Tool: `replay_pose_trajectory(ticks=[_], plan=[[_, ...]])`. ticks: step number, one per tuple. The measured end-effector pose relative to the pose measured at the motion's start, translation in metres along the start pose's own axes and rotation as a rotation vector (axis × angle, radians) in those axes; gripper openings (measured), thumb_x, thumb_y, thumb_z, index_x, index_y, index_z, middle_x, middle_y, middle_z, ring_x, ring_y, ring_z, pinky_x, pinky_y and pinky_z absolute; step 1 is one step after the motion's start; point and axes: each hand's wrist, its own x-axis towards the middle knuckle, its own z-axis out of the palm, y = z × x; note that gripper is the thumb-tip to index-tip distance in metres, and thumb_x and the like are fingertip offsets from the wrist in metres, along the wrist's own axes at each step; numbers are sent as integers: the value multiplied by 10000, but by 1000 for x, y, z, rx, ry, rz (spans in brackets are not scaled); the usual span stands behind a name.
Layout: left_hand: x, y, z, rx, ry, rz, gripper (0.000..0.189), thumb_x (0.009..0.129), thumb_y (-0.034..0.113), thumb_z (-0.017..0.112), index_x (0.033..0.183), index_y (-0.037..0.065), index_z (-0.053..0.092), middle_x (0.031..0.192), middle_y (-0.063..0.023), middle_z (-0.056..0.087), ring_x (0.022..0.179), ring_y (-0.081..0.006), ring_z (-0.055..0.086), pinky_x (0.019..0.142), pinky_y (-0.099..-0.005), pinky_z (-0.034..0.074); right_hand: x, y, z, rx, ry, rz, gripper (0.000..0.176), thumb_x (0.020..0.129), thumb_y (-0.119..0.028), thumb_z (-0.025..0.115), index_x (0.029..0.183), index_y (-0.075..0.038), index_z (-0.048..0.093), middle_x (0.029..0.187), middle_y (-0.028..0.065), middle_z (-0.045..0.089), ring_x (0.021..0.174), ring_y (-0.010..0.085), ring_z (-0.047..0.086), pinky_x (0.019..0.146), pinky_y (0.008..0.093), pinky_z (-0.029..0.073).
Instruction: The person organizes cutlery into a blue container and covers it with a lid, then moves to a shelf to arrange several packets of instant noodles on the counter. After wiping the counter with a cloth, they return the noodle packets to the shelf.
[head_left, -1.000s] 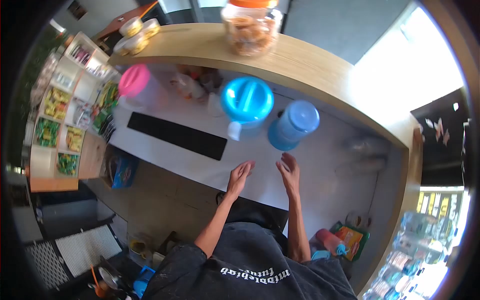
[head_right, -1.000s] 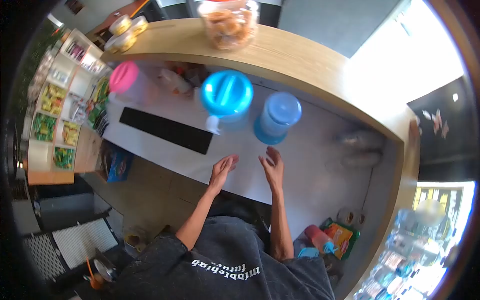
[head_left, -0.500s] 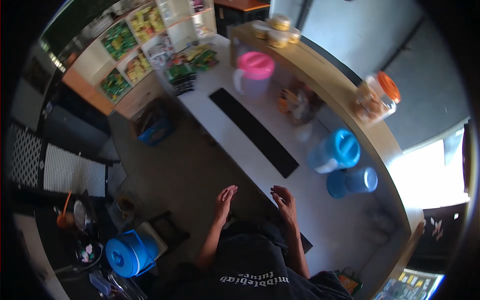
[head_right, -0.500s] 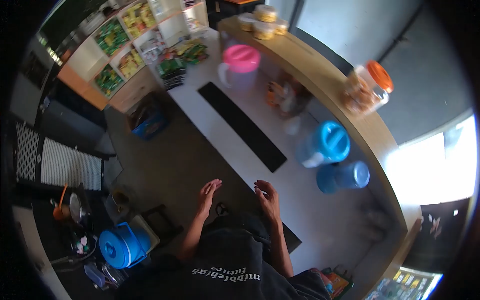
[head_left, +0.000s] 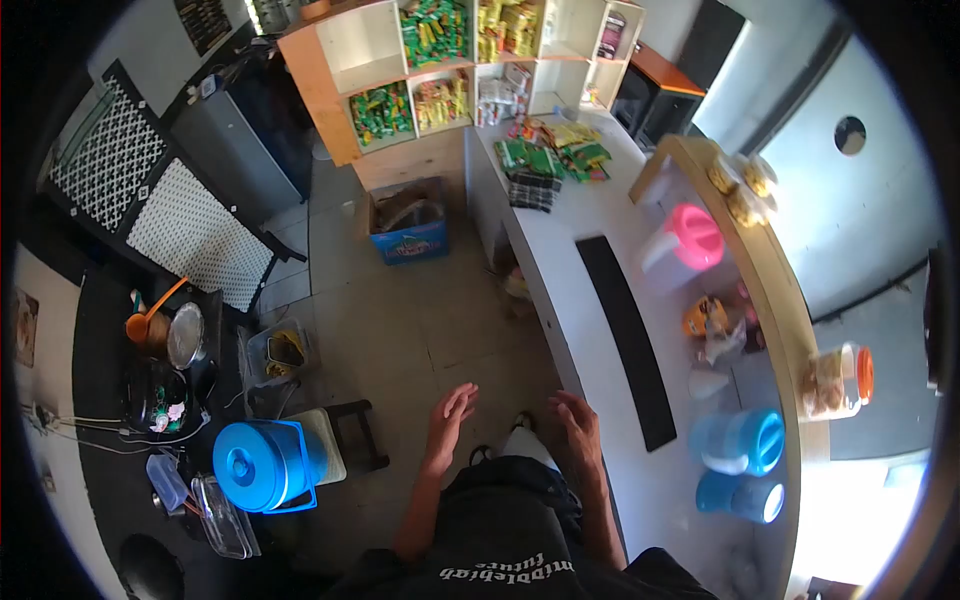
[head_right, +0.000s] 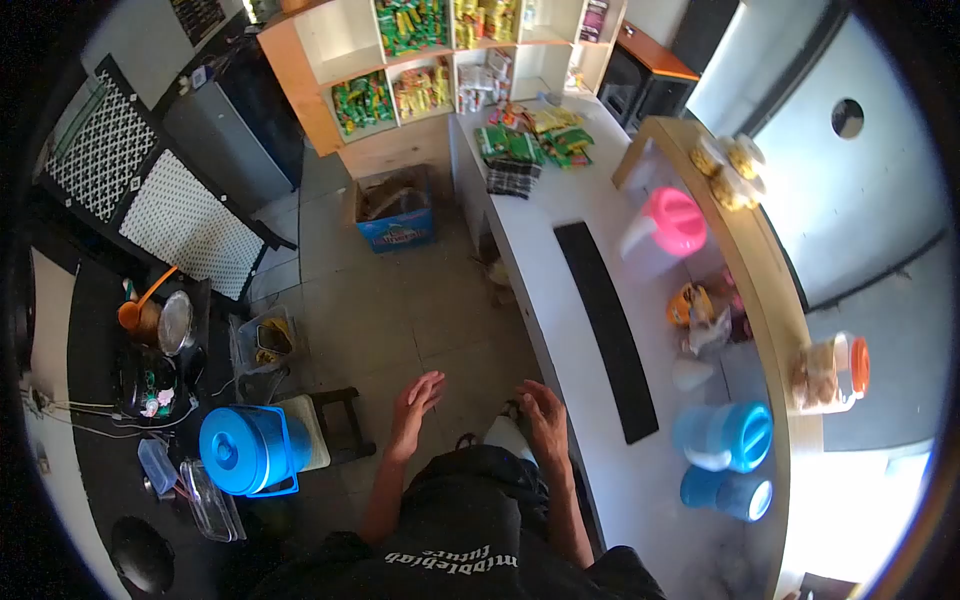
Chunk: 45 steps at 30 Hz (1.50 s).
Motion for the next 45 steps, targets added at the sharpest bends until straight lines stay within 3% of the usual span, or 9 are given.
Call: replay_pose_trajectory(ticks=[5,14,17,23,29,32,39,41,45], plan=[[58,38,-3,-40,54,81,453,1070,350,546,1377,19,577,1392,-154,609,1320,-263,569,1091,-413,455,88,-9,14,35,-84,-62,450,1015,-301,619,1311,38,608,1190,184,702,1080,234,679,942,372,543],[198,98,19,-69,221,105,450,1065,349,555,1365,15,587,1344,-138,646,1281,-252,601,1059,-403,481,244,-57,23,30,-161,-55,445,1018,-288,624,1336,22,600,1184,183,706,1063,231,686,942,370,546],[231,118,22,-101,253,135,446,1060,354,564,1356,21,596,1345,-130,646,1277,-240,603,1062,-397,478,300,-80,29,47,-263,-23,412,1028,-266,633,1324,18,605,1186,128,718,1106,207,658,997,348,492],[298,166,9,-108,295,186,435,1061,343,564,1350,20,598,1338,-122,651,1269,-230,605,1074,-389,467,402,-117,55,-18,-337,-92,401,1030,-217,600,1348,26,582,1180,151,710,1061,219,681,944,359,536],[405,273,-7,60,137,456,457,1061,356,551,1377,26,575,1431,-119,581,1374,-243,508,1123,-419,419,481,-176,116,52,-337,-215,423,1023,-233,636,1364,11,584,1226,130,703,1073,186,664,930,335,524],[473,337,-16,127,22,664,492,1069,318,546,1460,21,504,1511,-113,504,1421,-219,451,1151,-377,380,522,-231,157,73,-356,-287,453,1017,-226,644,1394,9,558,1256,125,682,1112,190,647,967,340,509],[616,485,7,360,-17,881,503,1056,157,499,1515,-15,387,1565,-191,422,1465,-302,394,1207,-424,311,639,-370,258,131,-238,-542,555,985,-201,648,1460,28,476,1405,176,579,1286,242,564,1086,361,444],[652,509,17,458,59,931,500,1021,89,487,1495,-38,392,1553,-234,414,1457,-352,391,1203,-443,315,674,-396,280,199,-207,-592,623,985,-226,636,1507,17,398,1418,175,569,1286,259,567,1084,374,452],[700,548,35,585,276,1080,498,913,6,500,1400,-84,447,1429,-337,464,1356,-472,432,1148,-496,353,746,-436,312,296,-175,-562,635,960,-205,668,1480,43,400,1307,156,635,1156,212,613,1005,328,472]])
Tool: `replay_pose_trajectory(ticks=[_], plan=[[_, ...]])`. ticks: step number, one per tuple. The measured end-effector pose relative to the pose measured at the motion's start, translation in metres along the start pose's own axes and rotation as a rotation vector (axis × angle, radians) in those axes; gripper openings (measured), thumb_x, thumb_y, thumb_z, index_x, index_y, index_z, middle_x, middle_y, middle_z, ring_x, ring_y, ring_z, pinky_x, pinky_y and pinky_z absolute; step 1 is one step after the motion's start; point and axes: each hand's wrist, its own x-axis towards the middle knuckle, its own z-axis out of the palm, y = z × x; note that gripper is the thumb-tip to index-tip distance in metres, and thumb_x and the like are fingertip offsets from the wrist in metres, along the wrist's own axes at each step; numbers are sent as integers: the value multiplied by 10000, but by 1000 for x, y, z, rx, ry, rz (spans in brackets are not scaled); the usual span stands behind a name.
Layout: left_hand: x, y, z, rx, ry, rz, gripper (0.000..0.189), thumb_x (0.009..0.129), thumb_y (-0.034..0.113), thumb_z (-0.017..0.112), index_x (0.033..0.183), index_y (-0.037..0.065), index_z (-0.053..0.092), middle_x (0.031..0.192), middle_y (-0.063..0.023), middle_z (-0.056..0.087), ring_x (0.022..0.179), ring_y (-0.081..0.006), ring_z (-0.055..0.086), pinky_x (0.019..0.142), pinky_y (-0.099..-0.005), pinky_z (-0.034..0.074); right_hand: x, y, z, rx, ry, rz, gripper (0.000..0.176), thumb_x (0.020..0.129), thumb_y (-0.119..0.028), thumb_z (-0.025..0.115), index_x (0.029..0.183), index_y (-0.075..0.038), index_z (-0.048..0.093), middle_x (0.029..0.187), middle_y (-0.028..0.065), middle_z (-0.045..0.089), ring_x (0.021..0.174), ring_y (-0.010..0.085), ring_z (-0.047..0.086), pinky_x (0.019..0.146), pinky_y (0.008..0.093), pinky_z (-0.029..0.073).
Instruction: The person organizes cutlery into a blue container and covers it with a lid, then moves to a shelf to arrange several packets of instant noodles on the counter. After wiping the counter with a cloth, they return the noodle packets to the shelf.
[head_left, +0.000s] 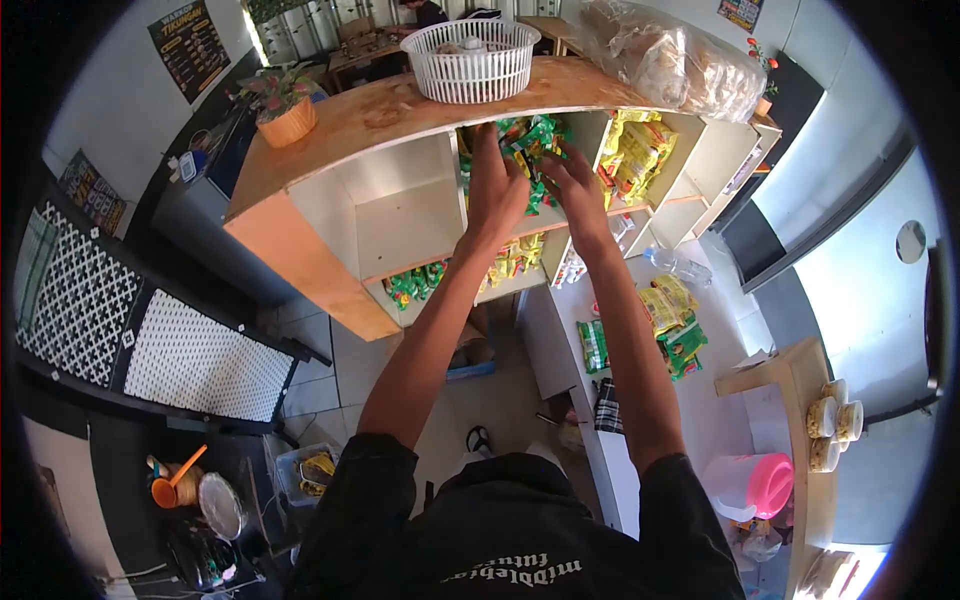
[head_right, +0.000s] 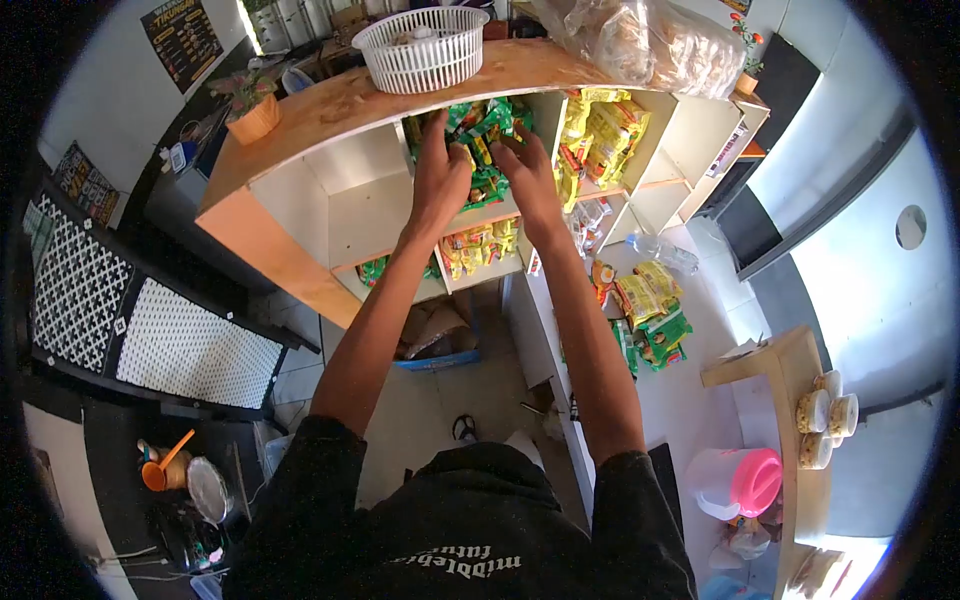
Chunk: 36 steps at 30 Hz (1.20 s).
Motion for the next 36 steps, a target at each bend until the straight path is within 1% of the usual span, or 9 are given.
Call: replay_pose_trajectory(ticks=[3,6,13,17,20,25,30,35,36], plan=[[26,-9,7,168,-14,-32,504,854,22,534,1347,-78,512,1310,-344,563,1214,-506,530,1065,-507,422,32,6,12,94,-39,53,512,956,-186,665,1379,33,476,1210,119,676,988,160,619,872,302,497],[44,-14,3,308,-92,-95,492,798,124,602,1247,-78,585,1188,-352,638,1134,-520,593,1004,-528,475,50,12,22,52,6,57,465,955,-176,667,1341,25,501,1185,116,683,995,163,627,857,305,502],[60,-27,11,397,-138,-29,565,768,246,643,1248,-51,603,1216,-347,631,1144,-509,596,1022,-542,470,74,17,29,284,-65,138,741,936,-109,648,1551,-39,240,1329,180,596,1147,259,638,989,375,523],[59,-31,8,416,-155,68,625,721,240,658,1274,-40,580,1222,-336,633,1158,-499,592,1034,-528,460,79,22,27,355,-129,95,758,906,-89,659,1550,-55,261,1302,161,608,1120,251,639,963,382,521],[51,-23,8,412,-176,-70,660,719,230,659,1319,-25,556,1214,-324,641,1159,-493,594,1042,-523,460,69,16,26,344,-127,62,763,889,-79,663,1548,-78,278,1257,138,621,1093,236,636,944,378,516],[23,2,12,315,-92,57,704,786,157,677,1415,-45,433,1402,-371,445,1300,-548,429,1107,-575,380,35,-2,20,396,-77,80,744,892,-92,681,1540,-134,318,1261,109,595,1089,218,606,911,349,507],[-11,14,17,319,-36,125,797,798,148,711,1509,10,378,1435,-363,402,1369,-539,359,1141,-585,343,-2,-11,8,369,-72,67,693,930,-168,663,1539,-168,334,1310,59,562,1127,189,551,933,345,473],[-48,49,7,277,-61,90,783,819,120,710,1524,61,376,1485,-361,331,1403,-527,330,1148,-585,339,-40,-7,-2,336,-43,30,519,1069,-413,507,1528,-208,380,1345,41,544,1092,153,524,939,355,455],[-55,56,6,259,-85,49,779,820,115,712,1523,62,378,1493,-359,319,1411,-522,325,1149,-585,338,-48,-10,-3,323,-17,35,520,1075,-408,484,1532,-185,372,1384,65,529,1172,186,513,1003,370,434]])
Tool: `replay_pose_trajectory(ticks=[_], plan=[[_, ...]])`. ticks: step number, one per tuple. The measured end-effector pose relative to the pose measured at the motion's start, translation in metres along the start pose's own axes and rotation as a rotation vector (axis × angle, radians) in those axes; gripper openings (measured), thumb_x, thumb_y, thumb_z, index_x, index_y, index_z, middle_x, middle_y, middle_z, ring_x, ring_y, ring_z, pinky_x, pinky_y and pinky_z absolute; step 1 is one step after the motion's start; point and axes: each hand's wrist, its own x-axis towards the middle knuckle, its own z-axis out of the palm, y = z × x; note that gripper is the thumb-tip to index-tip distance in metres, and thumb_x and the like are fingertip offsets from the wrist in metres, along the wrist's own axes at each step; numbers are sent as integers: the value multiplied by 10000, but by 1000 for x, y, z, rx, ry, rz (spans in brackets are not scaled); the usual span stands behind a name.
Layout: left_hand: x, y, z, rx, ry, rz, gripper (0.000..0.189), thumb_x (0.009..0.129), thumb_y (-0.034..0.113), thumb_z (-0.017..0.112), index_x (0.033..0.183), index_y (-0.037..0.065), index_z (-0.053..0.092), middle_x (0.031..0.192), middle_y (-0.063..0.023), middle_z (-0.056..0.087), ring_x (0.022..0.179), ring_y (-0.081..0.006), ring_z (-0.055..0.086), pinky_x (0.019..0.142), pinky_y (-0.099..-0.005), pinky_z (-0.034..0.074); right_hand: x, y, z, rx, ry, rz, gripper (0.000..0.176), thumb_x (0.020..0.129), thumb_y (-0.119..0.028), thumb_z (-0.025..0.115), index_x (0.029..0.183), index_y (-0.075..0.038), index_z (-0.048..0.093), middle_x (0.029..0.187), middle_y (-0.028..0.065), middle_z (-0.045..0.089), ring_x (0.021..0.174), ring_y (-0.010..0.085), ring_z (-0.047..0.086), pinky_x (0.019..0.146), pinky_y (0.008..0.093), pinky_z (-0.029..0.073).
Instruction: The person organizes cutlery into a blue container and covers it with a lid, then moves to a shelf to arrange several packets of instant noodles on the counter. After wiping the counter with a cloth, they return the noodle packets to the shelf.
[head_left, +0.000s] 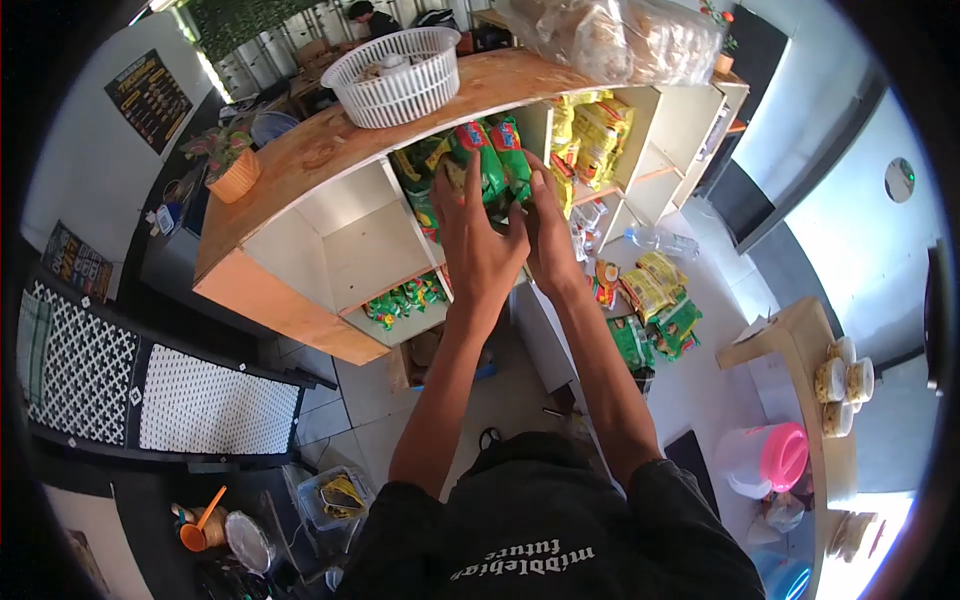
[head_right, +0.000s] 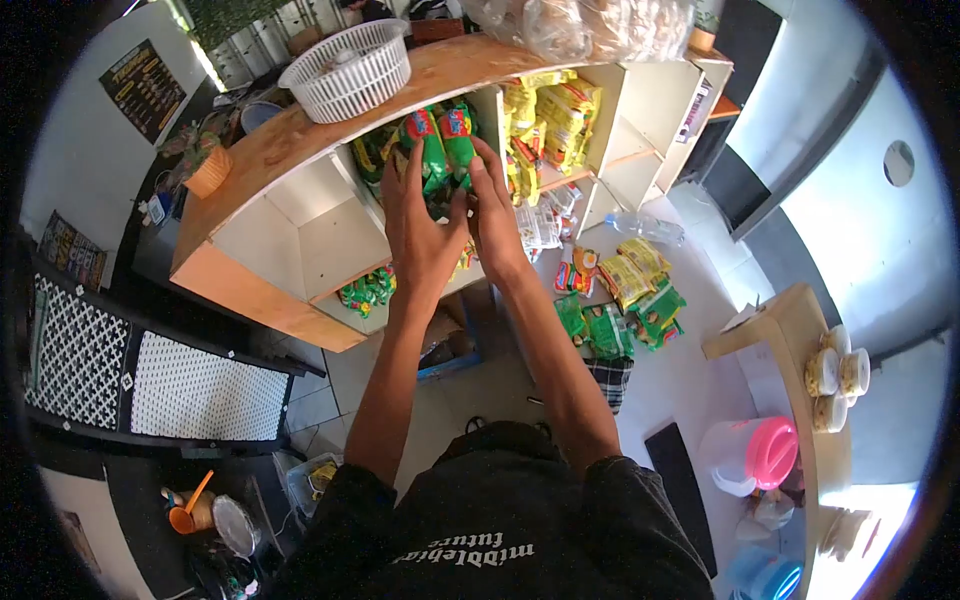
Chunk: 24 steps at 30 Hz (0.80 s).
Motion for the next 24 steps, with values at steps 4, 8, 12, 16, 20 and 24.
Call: replay_pose_trajectory(ticks=[4,8,12,16,20,24], plan=[[-32,17,1,-91,20,29,695,864,109,705,1496,75,419,1509,-345,335,1401,-518,369,1145,-563,343,-44,-14,-3,-76,124,5,461,1096,-348,419,1512,-154,379,1369,77,539,1156,184,547,996,338,455],[-72,27,18,-245,-4,81,641,877,120,711,1455,68,438,1480,-291,378,1376,-476,399,1128,-539,357,-92,-22,-27,-100,246,17,407,1079,-260,438,1474,-170,396,1241,38,566,1000,118,537,872,280,455],[-123,34,53,-444,-157,-13,649,919,176,714,1443,-2,376,1429,-235,419,1323,-371,452,1102,-472,377,-139,-23,-70,-249,410,-7,393,1060,-139,469,1443,-146,381,1250,75,555,1087,149,528,957,310,429],[-167,52,91,-793,-347,-355,635,958,264,691,1418,-32,368,1383,-228,464,1278,-330,497,1089,-458,401,-185,-31,-107,-398,583,-44,468,1048,-74,507,1479,-68,323,1376,181,539,1301,214,492,1094,362,394],[-204,69,129,-972,-537,-491,626,1008,269,636,1464,-34,333,1388,-215,471,1323,-304,479,1105,-437,401,-233,-27,-154,-465,681,-5,560,1040,-108,546,1543,-44,309,1510,224,472,1342,235,485,1089,366,413],[-250,70,173,-651,-718,-150,591,1012,284,640,1478,13,396,1430,-185,466,1304,-312,489,1062,-446,424,-282,-22,-194,-401,869,61,567,1025,-111,548,1543,-25,334,1436,211,534,1304,248,514,1101,379,394]])
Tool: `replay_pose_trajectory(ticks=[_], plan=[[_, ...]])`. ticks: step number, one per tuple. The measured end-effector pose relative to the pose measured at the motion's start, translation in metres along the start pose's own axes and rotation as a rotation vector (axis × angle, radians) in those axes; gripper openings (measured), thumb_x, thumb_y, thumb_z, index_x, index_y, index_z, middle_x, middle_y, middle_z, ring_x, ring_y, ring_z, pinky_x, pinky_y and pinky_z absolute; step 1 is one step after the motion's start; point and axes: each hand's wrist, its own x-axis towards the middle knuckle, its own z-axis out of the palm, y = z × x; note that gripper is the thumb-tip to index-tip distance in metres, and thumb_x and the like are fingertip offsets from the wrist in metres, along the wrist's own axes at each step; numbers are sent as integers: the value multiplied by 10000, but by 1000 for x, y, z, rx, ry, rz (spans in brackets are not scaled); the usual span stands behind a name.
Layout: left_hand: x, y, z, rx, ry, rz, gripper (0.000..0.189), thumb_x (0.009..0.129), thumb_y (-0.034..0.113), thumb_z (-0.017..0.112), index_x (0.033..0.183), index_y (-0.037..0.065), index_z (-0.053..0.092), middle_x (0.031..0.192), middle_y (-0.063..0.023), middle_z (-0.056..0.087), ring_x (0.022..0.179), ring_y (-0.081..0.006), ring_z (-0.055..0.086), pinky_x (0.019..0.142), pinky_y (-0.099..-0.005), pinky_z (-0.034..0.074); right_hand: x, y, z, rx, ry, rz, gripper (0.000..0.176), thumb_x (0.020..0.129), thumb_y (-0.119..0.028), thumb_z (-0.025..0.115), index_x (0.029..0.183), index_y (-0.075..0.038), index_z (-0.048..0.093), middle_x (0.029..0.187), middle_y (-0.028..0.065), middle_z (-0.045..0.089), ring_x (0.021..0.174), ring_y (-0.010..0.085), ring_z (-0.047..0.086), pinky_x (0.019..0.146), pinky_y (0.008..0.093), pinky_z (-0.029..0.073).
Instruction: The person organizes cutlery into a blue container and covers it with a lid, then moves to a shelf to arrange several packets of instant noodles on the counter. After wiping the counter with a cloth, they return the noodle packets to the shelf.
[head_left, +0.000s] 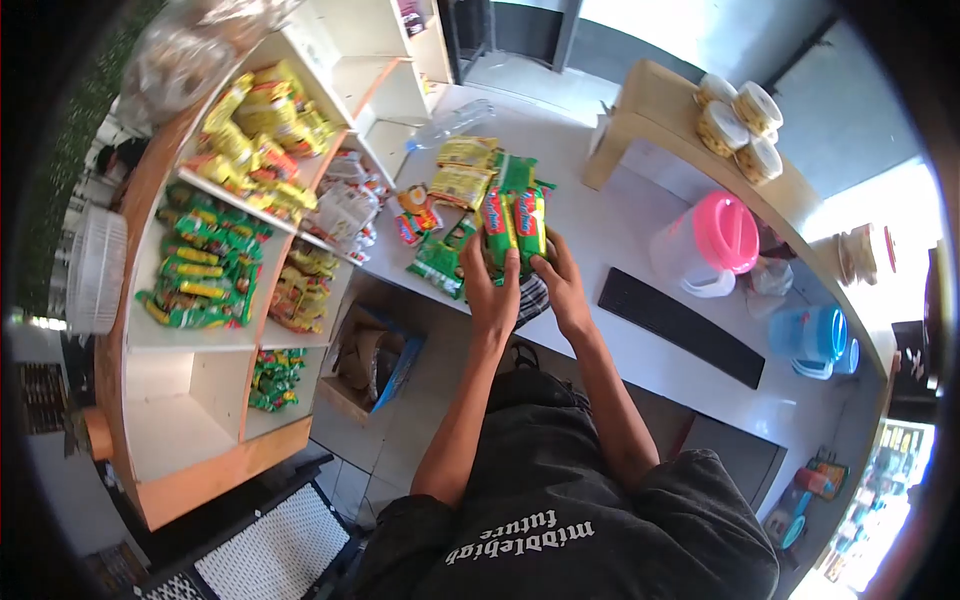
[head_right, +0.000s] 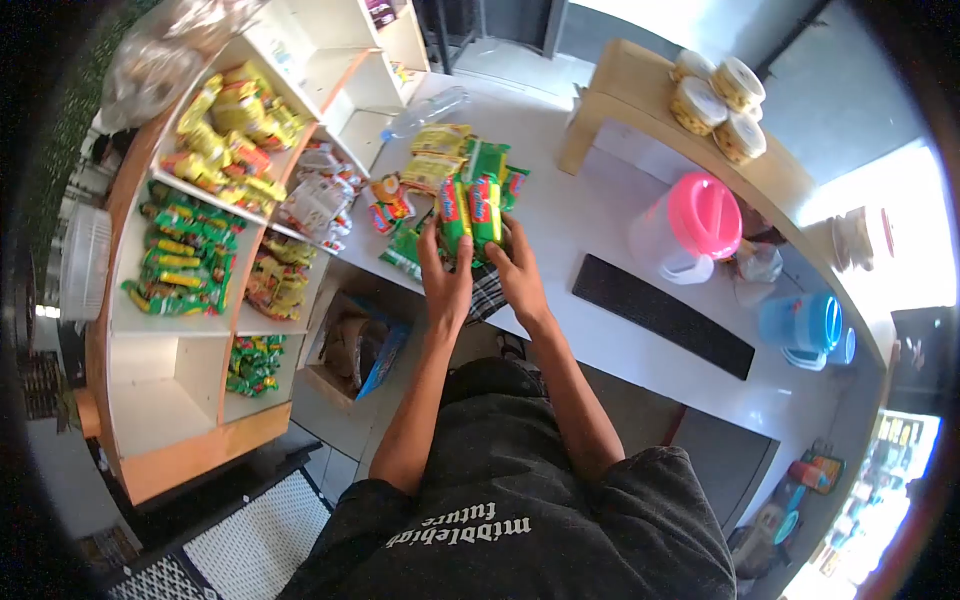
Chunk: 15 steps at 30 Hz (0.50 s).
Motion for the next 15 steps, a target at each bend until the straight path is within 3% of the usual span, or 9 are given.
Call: replay_pose_trajectory(ticks=[1,5,8,13,15], plan=[[0,-3,12,-4,-44,9,611,976,307,665,1460,14,433,1384,-227,479,1294,-379,504,1069,-447,430,2,12,-17,34,26,37,576,1021,-117,550,1544,-18,330,1420,207,546,1309,245,509,1117,374,375],[4,-34,63,67,-165,68,628,915,244,729,1434,3,468,1363,-233,502,1254,-407,531,1044,-480,461,18,55,-72,138,101,128,605,987,-59,543,1543,1,313,1346,191,589,1258,240,540,1100,380,388],[17,-46,89,155,-273,211,620,891,214,743,1422,19,492,1370,-217,511,1261,-412,523,1068,-479,444,34,73,-100,270,129,189,603,967,0,530,1532,-4,319,1339,189,589,1237,251,566,1074,385,432],[41,-57,130,311,-429,220,606,842,157,772,1390,33,546,1408,-161,515,1331,-383,435,1124,-470,393,69,122,-133,400,199,204,579,964,28,518,1511,-6,332,1335,179,589,1224,258,579,1057,386,460],[49,-64,141,346,-450,282,608,839,143,778,1390,29,547,1402,-177,519,1309,-389,466,1115,-467,398,81,137,-141,412,215,220,559,957,31,528,1492,4,368,1329,160,599,1232,250,584,1056,380,458]])
